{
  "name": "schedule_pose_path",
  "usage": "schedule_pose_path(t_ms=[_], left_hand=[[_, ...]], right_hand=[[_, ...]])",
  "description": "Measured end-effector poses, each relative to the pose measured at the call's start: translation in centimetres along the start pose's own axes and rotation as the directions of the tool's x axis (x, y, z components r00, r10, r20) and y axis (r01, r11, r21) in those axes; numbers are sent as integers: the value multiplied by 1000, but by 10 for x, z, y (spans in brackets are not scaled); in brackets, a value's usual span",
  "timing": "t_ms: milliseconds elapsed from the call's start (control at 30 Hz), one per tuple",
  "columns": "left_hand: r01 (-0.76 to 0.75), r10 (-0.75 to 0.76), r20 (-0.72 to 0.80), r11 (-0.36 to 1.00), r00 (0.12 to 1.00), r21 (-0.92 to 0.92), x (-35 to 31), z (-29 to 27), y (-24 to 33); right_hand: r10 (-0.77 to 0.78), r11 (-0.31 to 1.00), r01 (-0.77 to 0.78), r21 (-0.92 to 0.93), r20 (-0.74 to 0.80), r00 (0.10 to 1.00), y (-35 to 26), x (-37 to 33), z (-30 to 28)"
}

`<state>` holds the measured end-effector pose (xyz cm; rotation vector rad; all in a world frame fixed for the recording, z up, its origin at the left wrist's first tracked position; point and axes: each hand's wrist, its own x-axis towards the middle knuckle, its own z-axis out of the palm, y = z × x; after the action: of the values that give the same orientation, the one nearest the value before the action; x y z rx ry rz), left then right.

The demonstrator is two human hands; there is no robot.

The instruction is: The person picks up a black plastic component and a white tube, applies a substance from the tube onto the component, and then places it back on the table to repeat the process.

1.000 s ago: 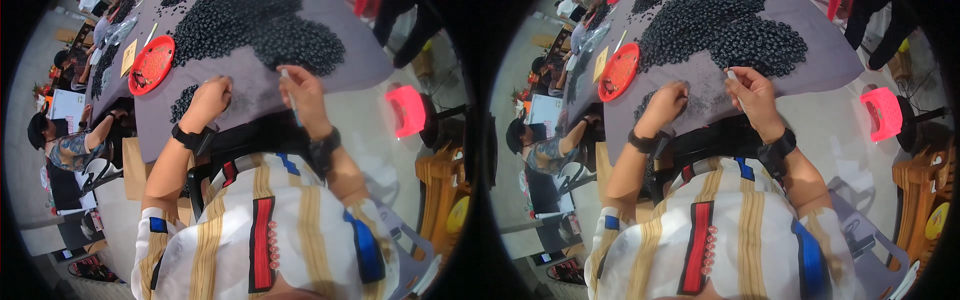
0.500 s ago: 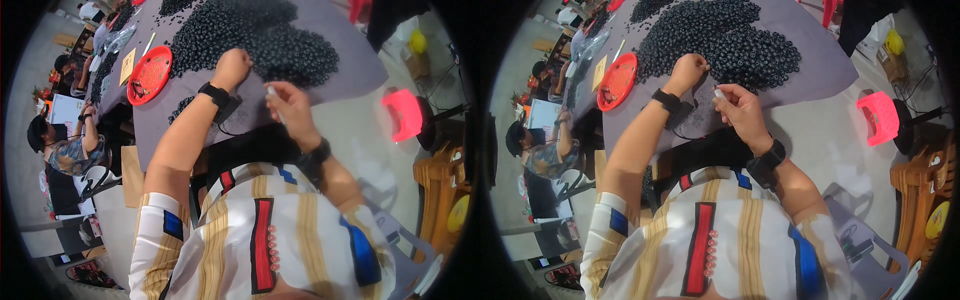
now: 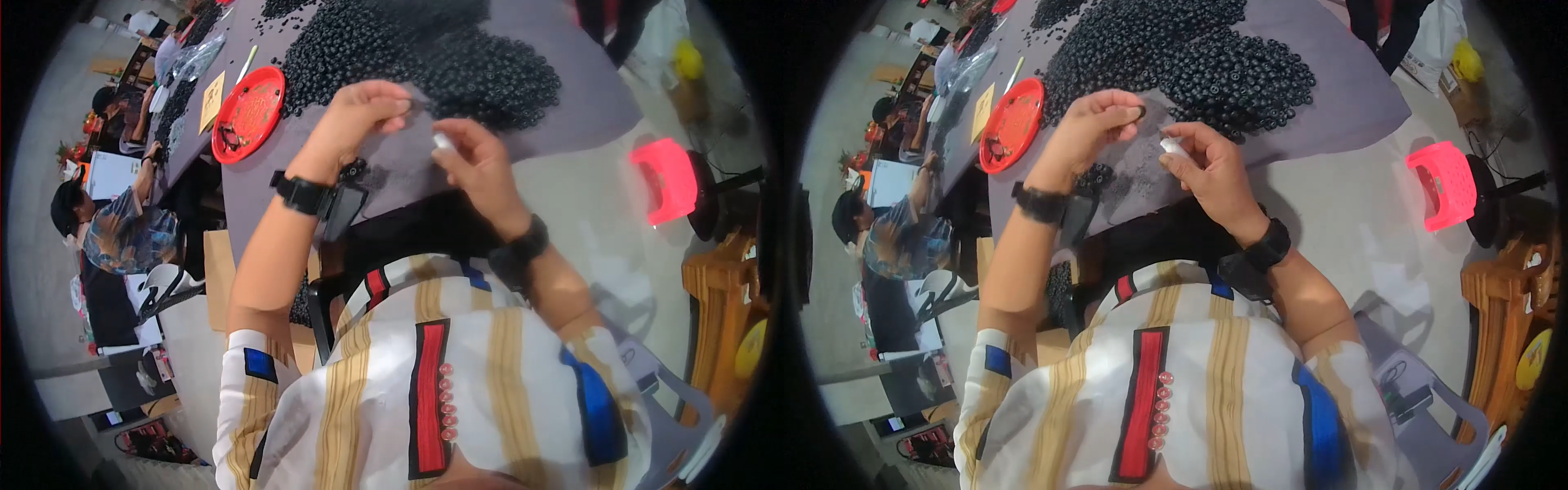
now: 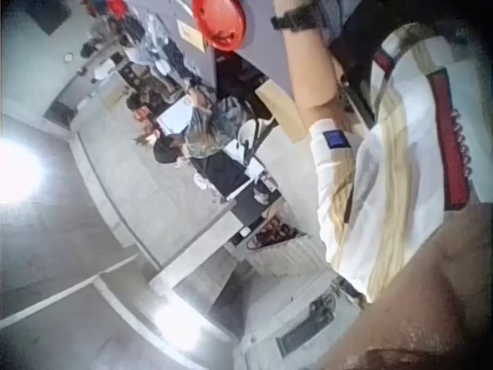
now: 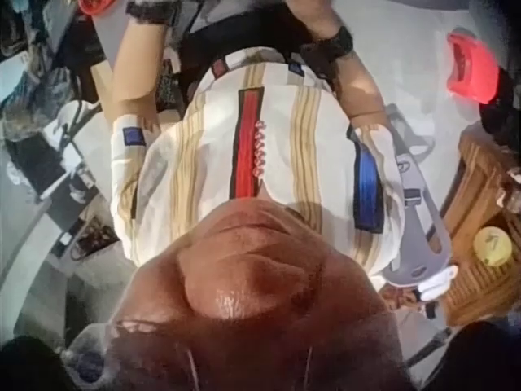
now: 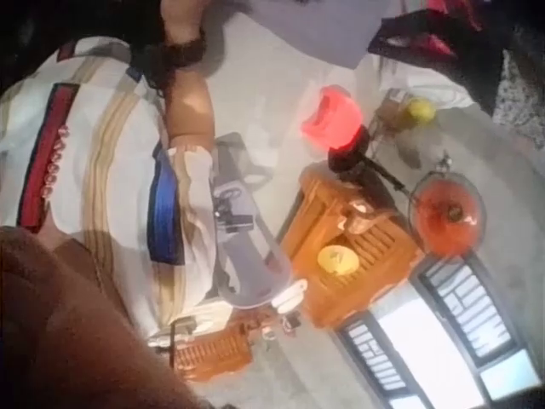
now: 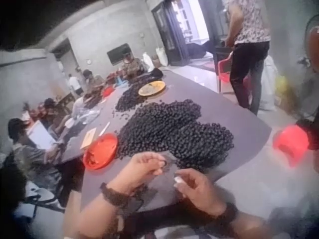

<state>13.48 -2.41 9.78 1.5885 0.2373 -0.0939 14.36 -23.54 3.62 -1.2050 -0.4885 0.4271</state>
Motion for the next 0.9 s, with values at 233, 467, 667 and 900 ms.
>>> schedule_pose_path(t_ms=[233, 467, 667, 900], left_hand=[[128, -60, 132, 787, 989, -603, -63, 10, -32], [120, -34, 137, 711, 990, -693, -73, 20, -47], [114, -12, 145, 688, 989, -717, -74, 20, -50], [127, 56, 231, 700, 971, -703, -74, 19, -49]], right_hand=[[-76, 996, 81, -23, 155, 985, -1, -10, 13], [-42, 996, 20, 88, 258, 965, -3, -15, 20], [-2, 997, -22, 73, 306, 952, -8, -14, 16], [10, 997, -34, 72, 312, 950, -5, -10, 14]])
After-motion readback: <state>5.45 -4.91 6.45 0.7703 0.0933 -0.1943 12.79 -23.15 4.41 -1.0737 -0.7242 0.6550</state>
